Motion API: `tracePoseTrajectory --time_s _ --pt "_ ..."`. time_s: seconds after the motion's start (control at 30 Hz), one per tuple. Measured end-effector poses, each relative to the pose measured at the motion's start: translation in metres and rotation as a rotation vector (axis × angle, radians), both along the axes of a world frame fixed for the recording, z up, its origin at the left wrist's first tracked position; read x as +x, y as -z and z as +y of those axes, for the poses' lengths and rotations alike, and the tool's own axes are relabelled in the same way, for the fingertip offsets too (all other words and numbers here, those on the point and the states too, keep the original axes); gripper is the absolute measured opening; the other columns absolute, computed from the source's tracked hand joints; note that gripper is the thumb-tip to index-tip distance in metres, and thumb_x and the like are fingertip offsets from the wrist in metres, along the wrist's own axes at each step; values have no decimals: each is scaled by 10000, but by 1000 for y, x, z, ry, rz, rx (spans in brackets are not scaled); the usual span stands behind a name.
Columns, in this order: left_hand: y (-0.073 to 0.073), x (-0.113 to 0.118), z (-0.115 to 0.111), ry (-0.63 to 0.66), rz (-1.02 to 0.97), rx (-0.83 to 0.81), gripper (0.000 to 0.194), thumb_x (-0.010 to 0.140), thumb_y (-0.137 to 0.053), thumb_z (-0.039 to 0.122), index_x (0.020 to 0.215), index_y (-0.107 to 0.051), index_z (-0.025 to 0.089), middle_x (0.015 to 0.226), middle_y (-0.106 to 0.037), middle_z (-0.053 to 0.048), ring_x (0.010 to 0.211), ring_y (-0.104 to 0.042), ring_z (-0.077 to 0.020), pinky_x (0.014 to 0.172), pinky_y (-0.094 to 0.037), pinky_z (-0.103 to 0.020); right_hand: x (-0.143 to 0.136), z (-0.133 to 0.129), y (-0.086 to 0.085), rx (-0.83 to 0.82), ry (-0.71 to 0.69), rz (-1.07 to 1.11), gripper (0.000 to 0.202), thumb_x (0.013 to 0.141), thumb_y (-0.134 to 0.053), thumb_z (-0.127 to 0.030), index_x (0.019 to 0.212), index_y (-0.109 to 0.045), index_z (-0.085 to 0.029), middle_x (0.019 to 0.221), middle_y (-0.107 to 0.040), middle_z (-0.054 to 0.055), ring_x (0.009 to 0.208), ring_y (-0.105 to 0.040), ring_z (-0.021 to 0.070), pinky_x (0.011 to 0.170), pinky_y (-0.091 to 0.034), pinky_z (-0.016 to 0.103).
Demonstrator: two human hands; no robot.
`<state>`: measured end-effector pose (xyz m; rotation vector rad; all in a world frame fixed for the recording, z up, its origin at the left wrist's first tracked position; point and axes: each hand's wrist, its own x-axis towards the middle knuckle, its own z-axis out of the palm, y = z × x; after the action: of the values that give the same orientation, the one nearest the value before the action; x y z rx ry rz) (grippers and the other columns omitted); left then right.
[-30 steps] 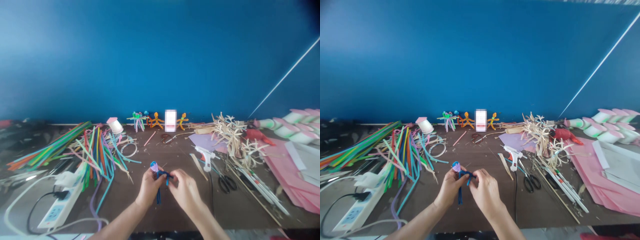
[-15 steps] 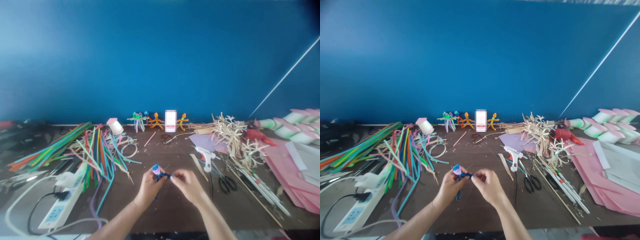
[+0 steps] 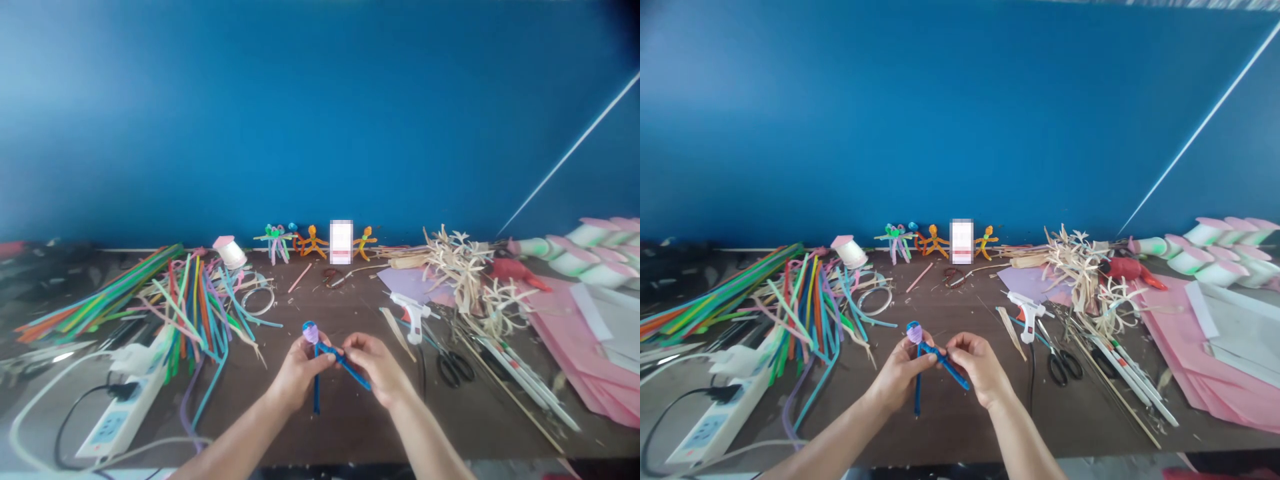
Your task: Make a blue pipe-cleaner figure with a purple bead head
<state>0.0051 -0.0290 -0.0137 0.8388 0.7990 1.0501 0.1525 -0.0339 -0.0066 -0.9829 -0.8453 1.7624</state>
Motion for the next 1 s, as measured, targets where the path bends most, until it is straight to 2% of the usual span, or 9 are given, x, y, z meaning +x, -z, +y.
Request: tracePoseTrajectory --time_s 0.2,0.4,0.53,0.73,0.83,1.0 --pt "3 3 0 -100 -86 -104 265 590 -713 144 762 -512 160 644 -640 20 630 -579 -100 636 -410 -201 -8 -3 7 -10 101 29 257 617 -701 -363 614 -587 -133 542 -534 -20 452 -401 52 431 -276 177" --pt "0 6 -2 -109 -91 -97 272 588 -719 144 775 -522 156 666 -656 8 670 -586 -102 670 -402 -201 -7 -4 2 4 150 1 295 547 -747 -362 560 -565 -130 484 -491 -40 444 -371 46 431 -266 176" --pt "-2 7 -3 -111 -93 -86 271 588 -720 155 774 -523 156 660 -655 10 657 -581 -100 666 -400 -201 -7 -5 0 25 170 -68 306 560 -729 -383 546 -553 -133 451 -456 -52 429 -348 44 420 -250 175" --pt "3 7 -2 -140 -51 -70 262 590 -716 147 773 -529 152 615 -620 35 602 -554 -79 630 -391 -186 -4 -7 1 132 216 -247 272 598 -692 -392 613 -595 -138 535 -531 -21 485 -423 74 452 -316 187" --pt "5 7 -1 -145 -20 -61 260 607 -704 157 791 -520 151 648 -631 18 640 -568 -98 653 -399 -202 -3 -7 1 171 210 -348 265 627 -663 -398 638 -607 -139 534 -544 -14 493 -457 94 460 -346 200" --pt "4 6 -1 -156 44 -48 256 609 -696 154 791 -516 148 608 -603 33 581 -549 -89 606 -400 -202 -1 -6 0 251 194 -510 224 670 -625 -363 659 -619 -139 579 -595 9 527 -507 115 495 -387 210"
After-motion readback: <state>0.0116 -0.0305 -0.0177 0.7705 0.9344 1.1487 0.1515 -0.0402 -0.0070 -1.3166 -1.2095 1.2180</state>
